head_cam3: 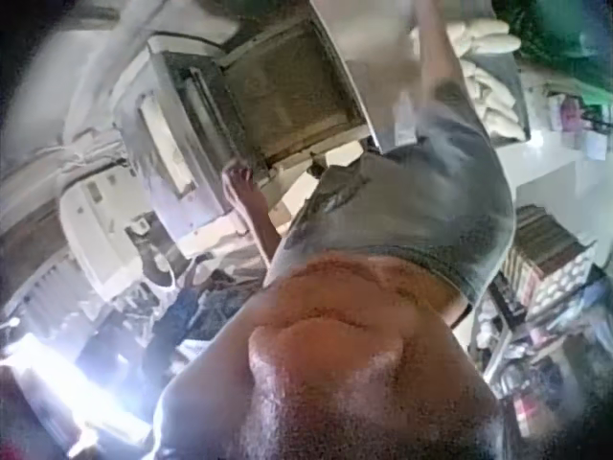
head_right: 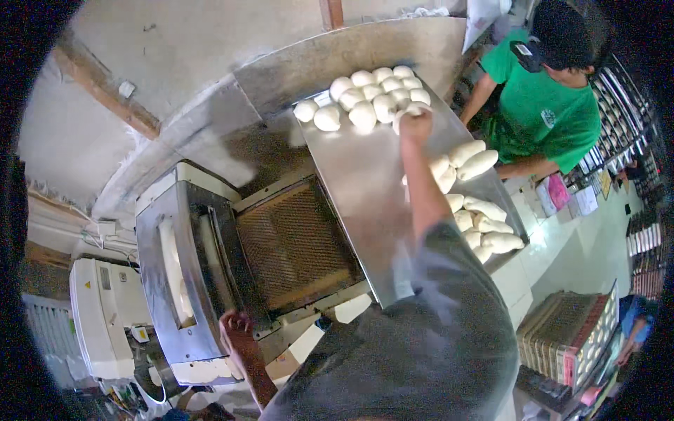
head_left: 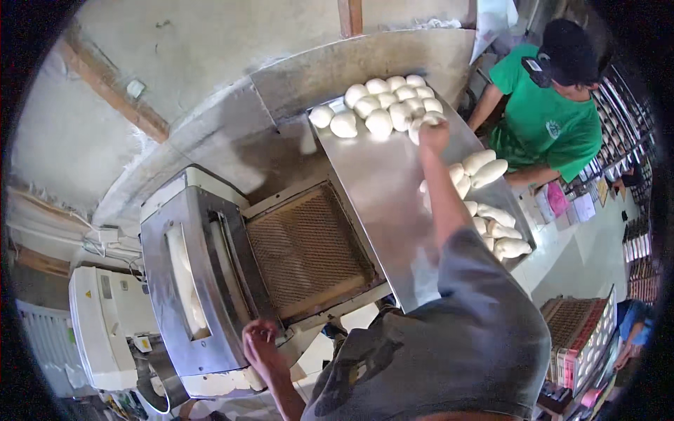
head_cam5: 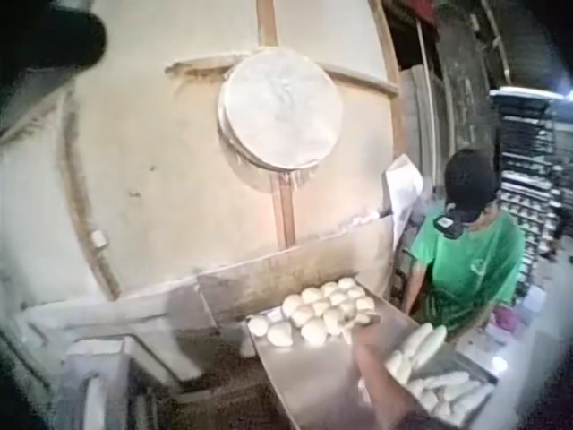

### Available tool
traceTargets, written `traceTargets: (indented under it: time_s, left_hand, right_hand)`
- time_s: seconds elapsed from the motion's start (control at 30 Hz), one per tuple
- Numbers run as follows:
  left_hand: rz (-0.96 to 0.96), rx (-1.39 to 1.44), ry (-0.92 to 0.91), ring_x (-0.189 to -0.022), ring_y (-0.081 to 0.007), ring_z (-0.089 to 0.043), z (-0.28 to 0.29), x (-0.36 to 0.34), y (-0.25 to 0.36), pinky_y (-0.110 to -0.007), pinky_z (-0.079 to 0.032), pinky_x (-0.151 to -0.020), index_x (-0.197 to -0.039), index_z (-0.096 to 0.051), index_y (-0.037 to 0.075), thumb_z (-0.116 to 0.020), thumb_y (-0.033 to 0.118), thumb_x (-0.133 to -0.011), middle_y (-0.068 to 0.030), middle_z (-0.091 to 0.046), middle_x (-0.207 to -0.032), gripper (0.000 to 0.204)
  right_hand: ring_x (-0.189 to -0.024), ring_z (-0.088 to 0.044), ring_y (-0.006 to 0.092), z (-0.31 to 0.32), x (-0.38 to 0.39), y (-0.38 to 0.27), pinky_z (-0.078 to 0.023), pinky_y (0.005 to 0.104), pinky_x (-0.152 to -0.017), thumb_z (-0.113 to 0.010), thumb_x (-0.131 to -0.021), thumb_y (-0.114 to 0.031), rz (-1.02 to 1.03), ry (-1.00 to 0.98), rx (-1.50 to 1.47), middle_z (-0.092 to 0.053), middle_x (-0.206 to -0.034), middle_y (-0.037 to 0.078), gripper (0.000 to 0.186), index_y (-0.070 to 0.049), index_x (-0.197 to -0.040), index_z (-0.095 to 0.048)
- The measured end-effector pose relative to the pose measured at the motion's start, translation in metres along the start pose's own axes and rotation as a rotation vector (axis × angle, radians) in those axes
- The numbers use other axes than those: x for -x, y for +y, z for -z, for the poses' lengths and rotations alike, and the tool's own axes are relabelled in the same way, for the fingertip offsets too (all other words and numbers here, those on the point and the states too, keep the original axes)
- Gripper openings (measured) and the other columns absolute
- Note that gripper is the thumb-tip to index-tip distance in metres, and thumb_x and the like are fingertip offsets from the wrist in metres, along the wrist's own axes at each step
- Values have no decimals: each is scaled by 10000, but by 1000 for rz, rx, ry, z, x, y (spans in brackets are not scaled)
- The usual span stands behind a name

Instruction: Process dough balls through an industrial shaping machine and arrange them on baking trays.

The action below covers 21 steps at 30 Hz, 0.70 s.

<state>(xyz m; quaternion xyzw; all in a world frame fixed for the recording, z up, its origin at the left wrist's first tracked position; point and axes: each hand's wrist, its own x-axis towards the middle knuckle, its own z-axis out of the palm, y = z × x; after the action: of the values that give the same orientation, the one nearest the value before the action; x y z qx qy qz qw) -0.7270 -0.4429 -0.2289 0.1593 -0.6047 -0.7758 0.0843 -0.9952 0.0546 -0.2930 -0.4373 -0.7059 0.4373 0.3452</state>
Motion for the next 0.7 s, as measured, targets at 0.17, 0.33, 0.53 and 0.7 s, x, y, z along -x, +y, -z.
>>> traceTargets:
  time_s: [0.17, 0.33, 0.53, 0.7]
  left_hand:
    - [59, -7, -234, -884, -204, -575, -48, -12, -6, -321, -465, -783, -1121, -570, 62, -563, 276, -903, -113, -607, -989, 305]
    - [151, 327, -271, -1035, -299, -542, -21, -17, 16, -430, -479, -865, -1252, -442, 62, -670, 120, -777, -183, -524, -1166, 530]
    - [-303, 15, 268, -1087, -339, -489, 98, -43, 63, -397, -454, -870, -1139, -336, 118, -608, 2, -773, -162, -457, -1173, 470]
    - [-439, -152, 97, -1018, -241, -515, 116, -80, 59, -362, -448, -871, -1016, -465, 51, -485, 98, -903, -152, -526, -1167, 123]
  right_hand:
    - [-827, -586, 219, 78, 160, -61, -502, 278, -644, -534, -713, 110, -8, -831, -350, -606, -992, 132, 464, -65, -1141, -567]
    - [-617, -494, 98, 82, 282, -134, -454, 212, -579, -570, -677, 117, 470, -1877, -453, -582, -882, 14, 508, -92, -1139, -549]
    - [-755, -593, 139, -9, 387, -213, -536, 280, -610, -616, -757, -20, -86, -1598, -815, -573, -887, -5, 158, -125, -872, -591]
    - [-792, -600, 207, -80, 438, -198, -526, 279, -650, -658, -849, -162, 159, -1550, -612, -593, -1159, 173, 318, -63, -1144, -594]
